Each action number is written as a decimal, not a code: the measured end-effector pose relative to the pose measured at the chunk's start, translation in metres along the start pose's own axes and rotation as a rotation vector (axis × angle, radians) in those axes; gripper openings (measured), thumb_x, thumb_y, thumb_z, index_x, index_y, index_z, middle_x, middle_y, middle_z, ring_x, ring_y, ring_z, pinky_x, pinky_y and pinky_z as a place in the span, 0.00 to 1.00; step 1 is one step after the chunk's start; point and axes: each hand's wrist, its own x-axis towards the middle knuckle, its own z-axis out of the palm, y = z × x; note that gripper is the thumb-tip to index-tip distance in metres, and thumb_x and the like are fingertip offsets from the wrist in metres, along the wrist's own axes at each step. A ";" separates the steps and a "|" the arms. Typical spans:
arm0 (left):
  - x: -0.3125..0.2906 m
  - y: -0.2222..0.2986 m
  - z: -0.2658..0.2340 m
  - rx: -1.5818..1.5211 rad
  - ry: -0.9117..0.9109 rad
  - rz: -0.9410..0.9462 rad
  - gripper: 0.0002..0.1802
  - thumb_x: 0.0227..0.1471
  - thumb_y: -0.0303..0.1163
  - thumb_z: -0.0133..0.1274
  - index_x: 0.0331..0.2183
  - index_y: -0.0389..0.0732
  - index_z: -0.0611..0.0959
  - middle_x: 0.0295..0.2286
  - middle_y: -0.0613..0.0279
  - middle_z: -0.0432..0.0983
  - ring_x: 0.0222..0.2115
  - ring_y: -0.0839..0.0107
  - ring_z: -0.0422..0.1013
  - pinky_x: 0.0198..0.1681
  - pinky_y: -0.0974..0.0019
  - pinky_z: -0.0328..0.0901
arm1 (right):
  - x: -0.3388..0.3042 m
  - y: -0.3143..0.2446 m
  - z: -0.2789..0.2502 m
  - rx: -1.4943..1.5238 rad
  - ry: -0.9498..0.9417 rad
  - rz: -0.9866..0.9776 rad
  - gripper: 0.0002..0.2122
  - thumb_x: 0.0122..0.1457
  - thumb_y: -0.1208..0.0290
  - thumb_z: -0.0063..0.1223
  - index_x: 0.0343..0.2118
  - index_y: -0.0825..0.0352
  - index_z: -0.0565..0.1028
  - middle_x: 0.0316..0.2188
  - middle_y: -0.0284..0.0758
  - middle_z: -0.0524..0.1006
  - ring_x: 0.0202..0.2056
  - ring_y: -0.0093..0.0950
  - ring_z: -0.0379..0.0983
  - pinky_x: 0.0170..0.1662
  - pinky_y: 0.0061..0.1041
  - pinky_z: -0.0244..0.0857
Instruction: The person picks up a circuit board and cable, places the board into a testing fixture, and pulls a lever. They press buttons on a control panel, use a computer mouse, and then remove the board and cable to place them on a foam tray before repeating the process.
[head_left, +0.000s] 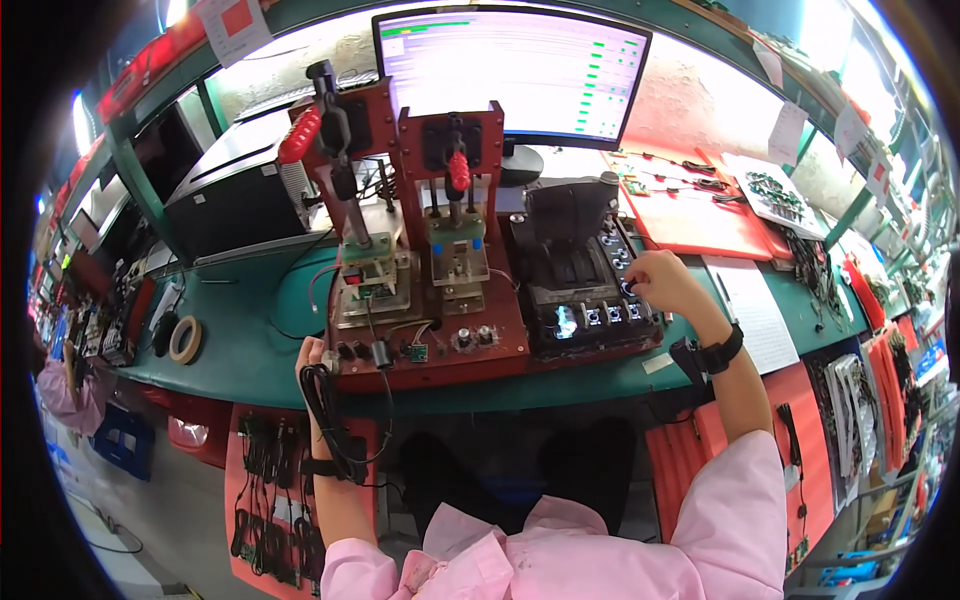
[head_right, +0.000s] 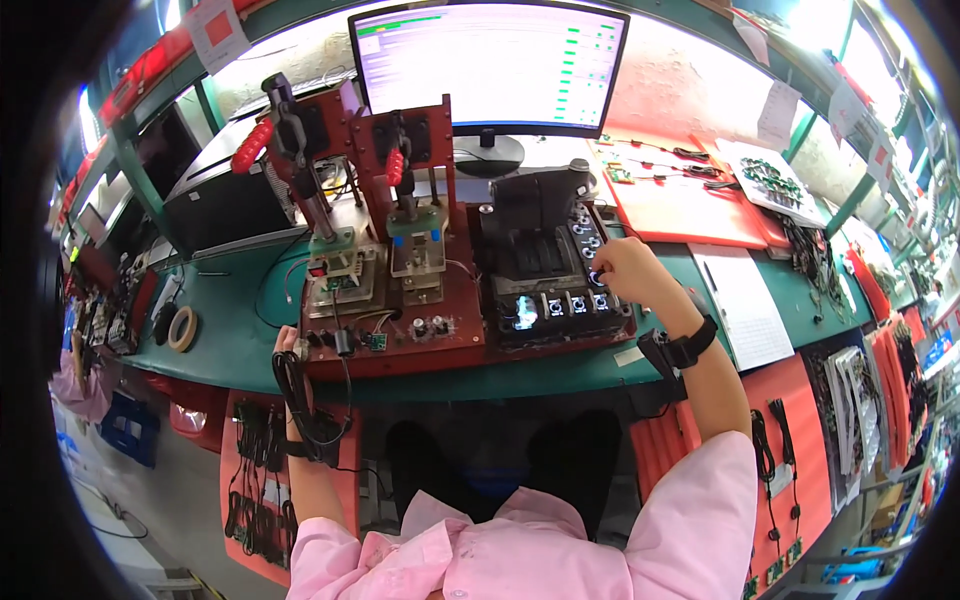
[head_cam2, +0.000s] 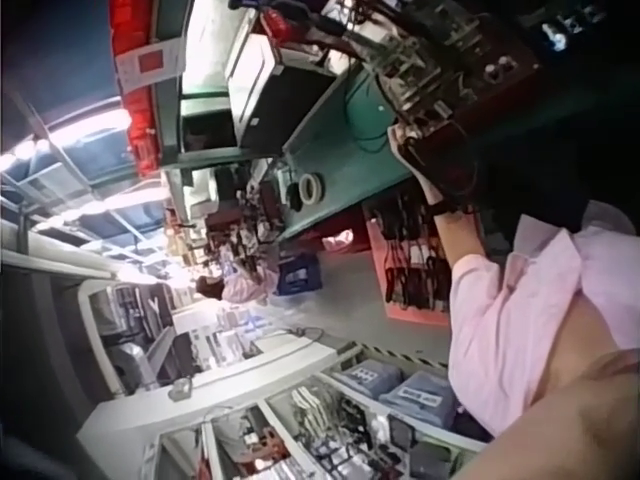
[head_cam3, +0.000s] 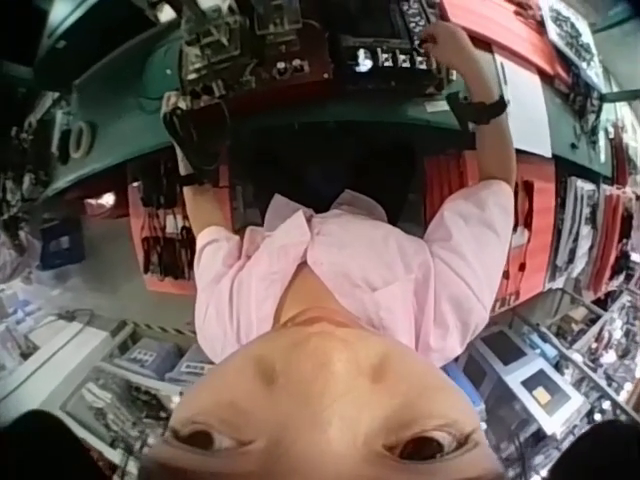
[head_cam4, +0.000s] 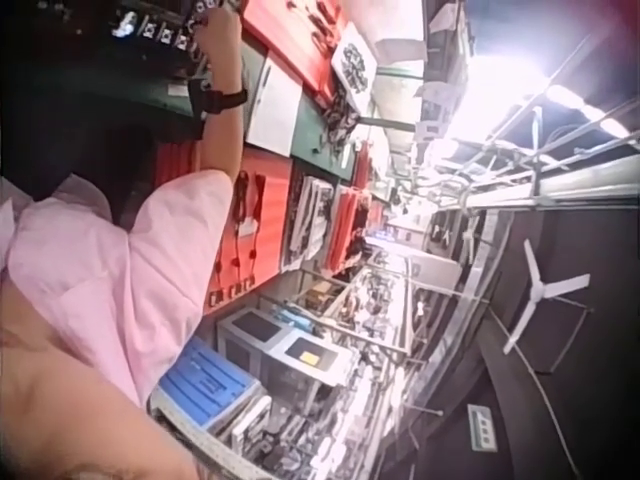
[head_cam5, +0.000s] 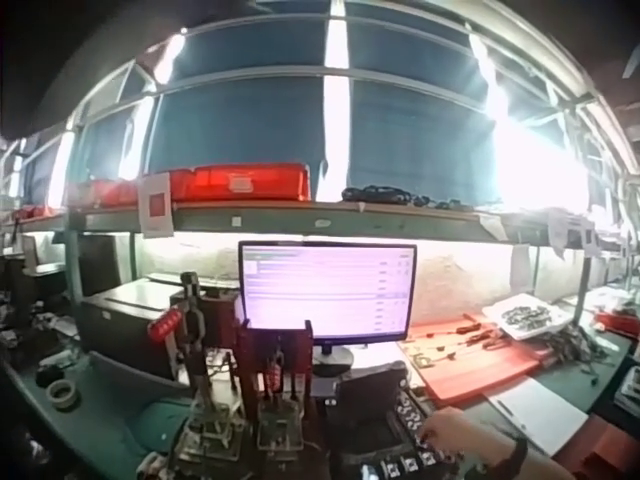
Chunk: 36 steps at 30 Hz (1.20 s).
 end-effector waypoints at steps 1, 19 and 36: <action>-0.001 0.001 0.000 -0.036 -0.010 -0.076 0.15 0.58 0.37 0.48 0.23 0.46 0.66 0.18 0.80 0.51 0.16 0.89 0.47 0.18 0.77 0.42 | 0.001 -0.001 0.001 0.000 -0.002 -0.008 0.05 0.45 0.74 0.60 0.25 0.70 0.78 0.23 0.40 0.77 0.27 0.38 0.75 0.33 0.33 0.69; -0.001 0.002 -0.002 0.030 0.001 -0.012 0.15 0.59 0.37 0.47 0.22 0.46 0.67 0.17 0.80 0.49 0.16 0.89 0.45 0.18 0.76 0.39 | 0.011 -0.001 -0.007 -0.099 -0.004 -0.183 0.06 0.38 0.81 0.55 0.23 0.69 0.79 0.21 0.42 0.77 0.28 0.40 0.75 0.36 0.36 0.69; 0.007 -0.050 -0.045 0.145 -0.084 -0.066 0.22 0.60 0.40 0.44 0.48 0.33 0.75 0.49 0.60 0.68 0.49 0.71 0.63 0.55 0.65 0.54 | 0.028 0.021 0.010 -0.457 0.053 -0.038 0.06 0.44 0.75 0.55 0.26 0.68 0.80 0.22 0.43 0.78 0.27 0.40 0.76 0.34 0.34 0.70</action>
